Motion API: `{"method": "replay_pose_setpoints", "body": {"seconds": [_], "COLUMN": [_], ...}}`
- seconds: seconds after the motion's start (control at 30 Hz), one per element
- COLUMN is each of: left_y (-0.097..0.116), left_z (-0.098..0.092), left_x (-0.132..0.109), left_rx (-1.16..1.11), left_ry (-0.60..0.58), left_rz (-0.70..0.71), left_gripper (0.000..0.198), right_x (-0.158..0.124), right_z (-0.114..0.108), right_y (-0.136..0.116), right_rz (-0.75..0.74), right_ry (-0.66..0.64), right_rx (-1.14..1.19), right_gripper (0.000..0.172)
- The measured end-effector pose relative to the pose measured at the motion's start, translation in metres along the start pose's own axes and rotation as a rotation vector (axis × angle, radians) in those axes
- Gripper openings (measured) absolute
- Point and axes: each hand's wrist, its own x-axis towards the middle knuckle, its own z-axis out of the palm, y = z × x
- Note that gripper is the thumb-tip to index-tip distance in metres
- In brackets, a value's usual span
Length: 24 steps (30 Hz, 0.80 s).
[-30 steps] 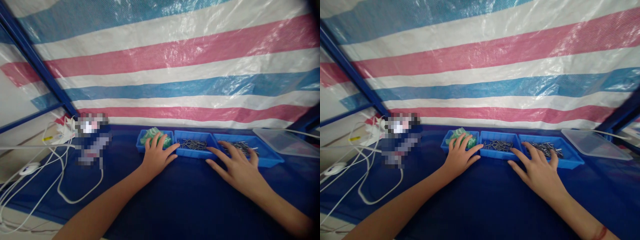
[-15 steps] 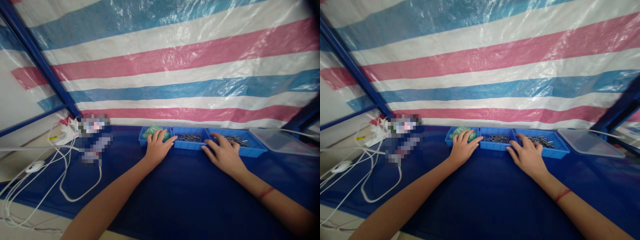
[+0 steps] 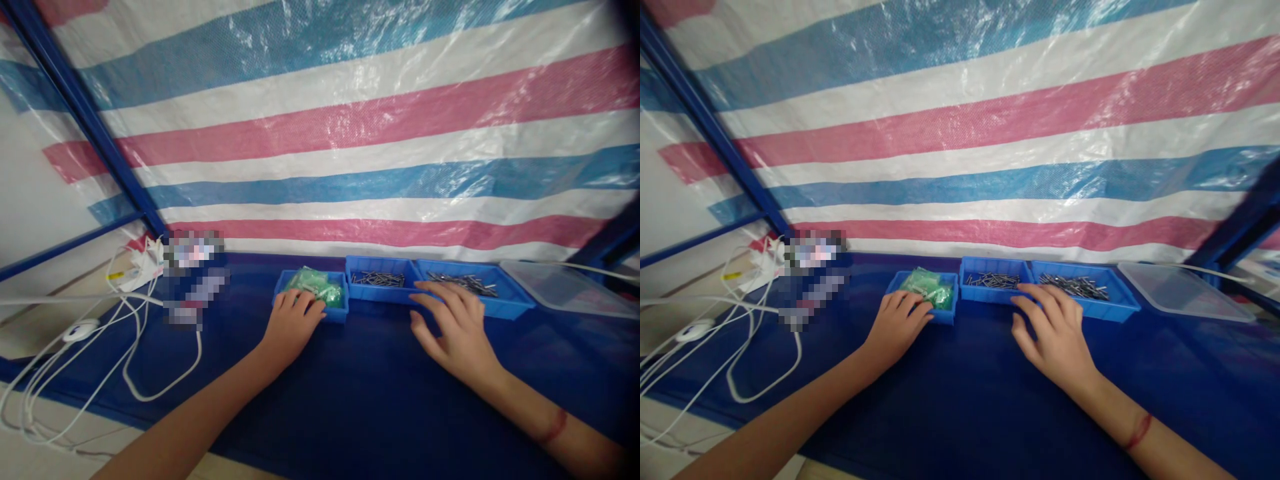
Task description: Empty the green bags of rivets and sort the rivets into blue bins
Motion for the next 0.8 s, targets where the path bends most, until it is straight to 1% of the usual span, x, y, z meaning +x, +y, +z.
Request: {"method": "replay_pose_setpoints", "body": {"seconds": [0.03, 0.07, 0.13, 0.17, 0.2, 0.23, 0.3, 0.33, 0.4, 0.43, 0.5, 0.57, 0.63, 0.73, 0.8], "left_y": [0.005, 0.009, 0.016, 0.017, 0.017, 0.016, 0.012, 0.011, 0.011, 0.013, 0.020, 0.030, 0.042, 0.062, 0.075], "left_z": [-0.006, -0.012, -0.025, -0.030, -0.034, -0.037, -0.040, -0.039, -0.038, -0.037, -0.036, -0.037, -0.035, -0.023, -0.012], "left_x": [-0.007, -0.013, -0.022, -0.024, -0.025, -0.024, -0.021, -0.019, -0.016, -0.015, -0.014, -0.012, -0.011, -0.005, -0.001], "left_rx": [-0.006, -0.021, -0.058, -0.063, -0.072, -0.086, -0.137, -0.171, -0.244, -0.281, -0.362, -0.461, -0.583, -0.820, -0.964], "left_ry": [-0.014, -0.015, 0.024, 0.051, 0.070, 0.057, -0.032, -0.088, -0.170, -0.188, -0.187, -0.150, -0.084, 0.045, 0.084], "left_rz": [0.046, 0.085, 0.137, 0.124, 0.102, 0.061, -0.008, -0.027, -0.045, -0.054, -0.083, -0.130, -0.170, -0.167, -0.141], "left_gripper": [0.019, 0.021, 0.027, 0.036, 0.047, 0.058, 0.073, 0.076, 0.075, 0.072, 0.068, 0.063, 0.058, 0.054, 0.053], "right_x": [-0.003, -0.006, -0.010, -0.012, -0.013, -0.013, -0.012, -0.010, -0.006, -0.004, -0.001, 0.001, 0.003, 0.008, 0.011], "right_z": [-0.003, -0.005, -0.005, -0.003, -0.001, 0.002, 0.009, 0.011, 0.013, 0.012, 0.007, -0.002, -0.013, -0.025, -0.031], "right_y": [-0.009, -0.018, -0.034, -0.041, -0.046, -0.050, -0.056, -0.058, -0.059, -0.059, -0.056, -0.050, -0.044, -0.038, -0.037], "right_rz": [-0.041, -0.067, -0.046, -0.030, -0.010, 0.011, 0.053, 0.075, 0.116, 0.136, 0.160, 0.163, 0.179, 0.215, 0.182], "right_ry": [-0.062, -0.160, -0.349, -0.421, -0.473, -0.503, -0.517, -0.507, -0.478, -0.460, -0.420, -0.378, -0.311, -0.119, -0.015], "right_rx": [0.077, 0.154, 0.260, 0.301, 0.332, 0.357, 0.401, 0.427, 0.510, 0.559, 0.629, 0.653, 0.678, 0.773, 0.780], "right_gripper": [0.035, 0.041, 0.065, 0.077, 0.087, 0.093, 0.097, 0.095, 0.087, 0.081, 0.070, 0.061, 0.060, 0.060, 0.051]}}
